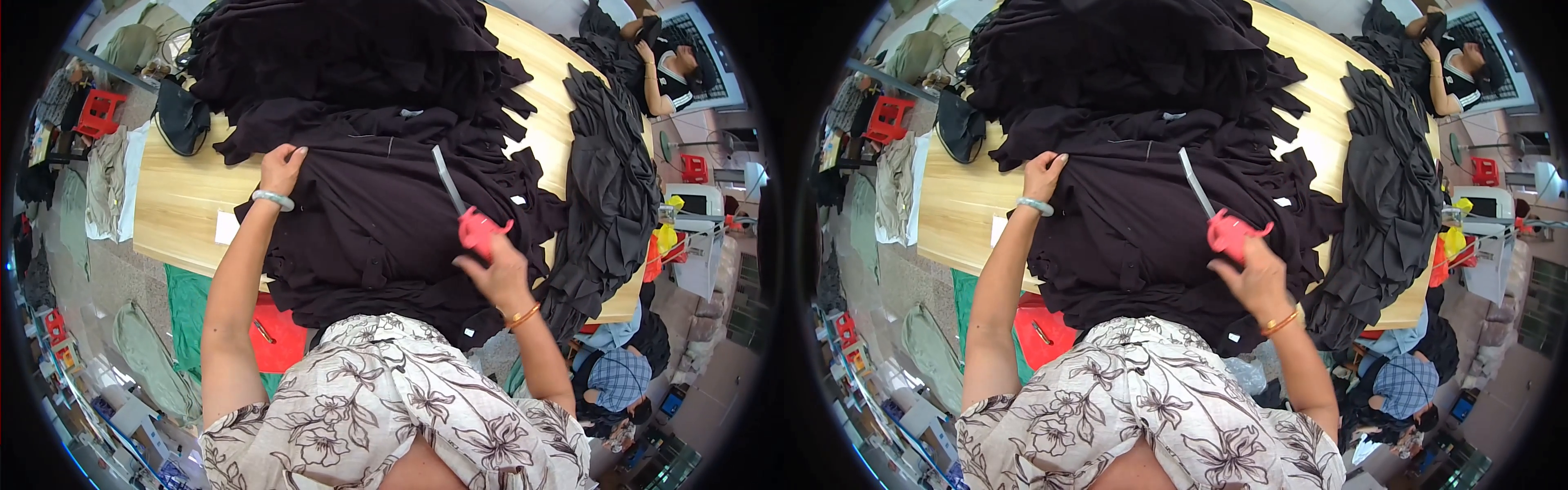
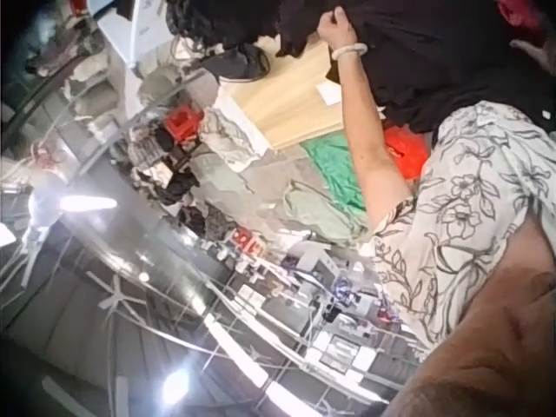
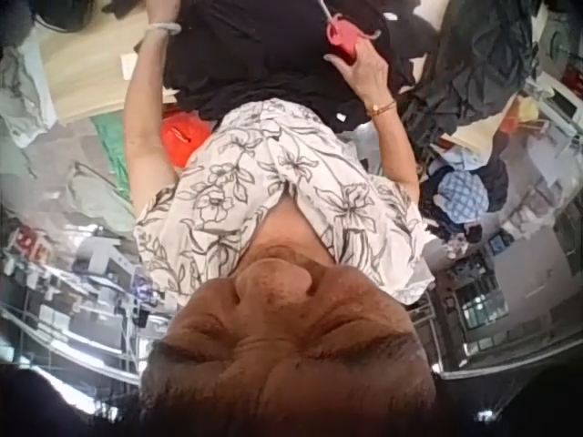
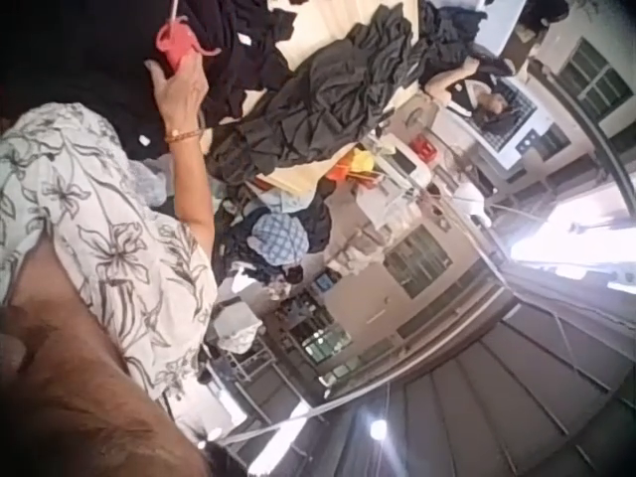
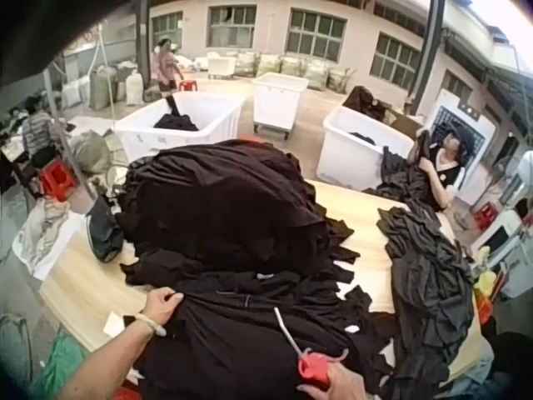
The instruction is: The recorder is using scissors to trim loose threads from pieces of black fabric in a factory setting.
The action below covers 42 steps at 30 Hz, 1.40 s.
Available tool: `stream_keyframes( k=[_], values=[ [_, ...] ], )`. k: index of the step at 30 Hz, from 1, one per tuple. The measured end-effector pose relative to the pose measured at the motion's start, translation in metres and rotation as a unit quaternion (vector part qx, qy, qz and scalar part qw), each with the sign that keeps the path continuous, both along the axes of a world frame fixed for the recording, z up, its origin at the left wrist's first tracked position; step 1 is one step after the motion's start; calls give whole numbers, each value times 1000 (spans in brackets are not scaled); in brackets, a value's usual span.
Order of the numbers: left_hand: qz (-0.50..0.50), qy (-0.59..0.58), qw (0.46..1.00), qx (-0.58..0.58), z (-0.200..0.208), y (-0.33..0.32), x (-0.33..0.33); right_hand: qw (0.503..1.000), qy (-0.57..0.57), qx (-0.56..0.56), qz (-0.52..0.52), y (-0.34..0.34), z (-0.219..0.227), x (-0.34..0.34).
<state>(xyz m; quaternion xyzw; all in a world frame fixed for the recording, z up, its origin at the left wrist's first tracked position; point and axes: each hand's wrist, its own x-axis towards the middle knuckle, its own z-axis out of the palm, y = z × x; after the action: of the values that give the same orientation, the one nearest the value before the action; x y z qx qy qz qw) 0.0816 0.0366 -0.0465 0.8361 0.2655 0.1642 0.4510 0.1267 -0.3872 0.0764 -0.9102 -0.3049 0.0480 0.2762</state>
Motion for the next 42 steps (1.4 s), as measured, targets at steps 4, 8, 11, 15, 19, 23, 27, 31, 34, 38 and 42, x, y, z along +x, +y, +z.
stream_keyframes(
  k=[4, 8, 11, 15, 19, 23, 27, 31, 34, 38, 42],
  values=[
    [28, -41, 984, 174, 18, -11, -11, 995, 70, -67, -38, -12, -42, -29],
    [-16, -17, 969, -247, 103, -89, -49, 981, -6, -186, -58, -35, -16, -24],
    [4, 67, 772, -633, 119, -151, -87, 975, -46, -203, -76, -41, 4, -14],
    [111, -10, 708, -697, 88, -186, -102, 990, 86, -98, -54, -42, 20, -18],
    [180, -15, 716, -675, 100, -199, -104, 985, 131, -108, 38, -34, 35, -32],
    [104, -13, 690, -717, 85, -187, -93, 983, 129, -96, 93, -40, 28, -38],
    [89, -9, 655, -750, 59, -177, -76, 972, 201, -77, 99, -31, 31, -40],
    [101, -30, 674, -731, 36, -176, -80, 964, 189, -146, 119, -26, 36, -44],
    [112, -23, 676, -728, 29, -176, -81, 957, 203, -168, 120, -15, 39, -44],
    [110, -36, 676, -727, 27, -176, -79, 961, 184, -151, 139, 22, 31, -34],
    [101, -48, 680, -725, 25, -175, -84, 952, 209, -162, 155, 34, 37, -30]
  ],
)
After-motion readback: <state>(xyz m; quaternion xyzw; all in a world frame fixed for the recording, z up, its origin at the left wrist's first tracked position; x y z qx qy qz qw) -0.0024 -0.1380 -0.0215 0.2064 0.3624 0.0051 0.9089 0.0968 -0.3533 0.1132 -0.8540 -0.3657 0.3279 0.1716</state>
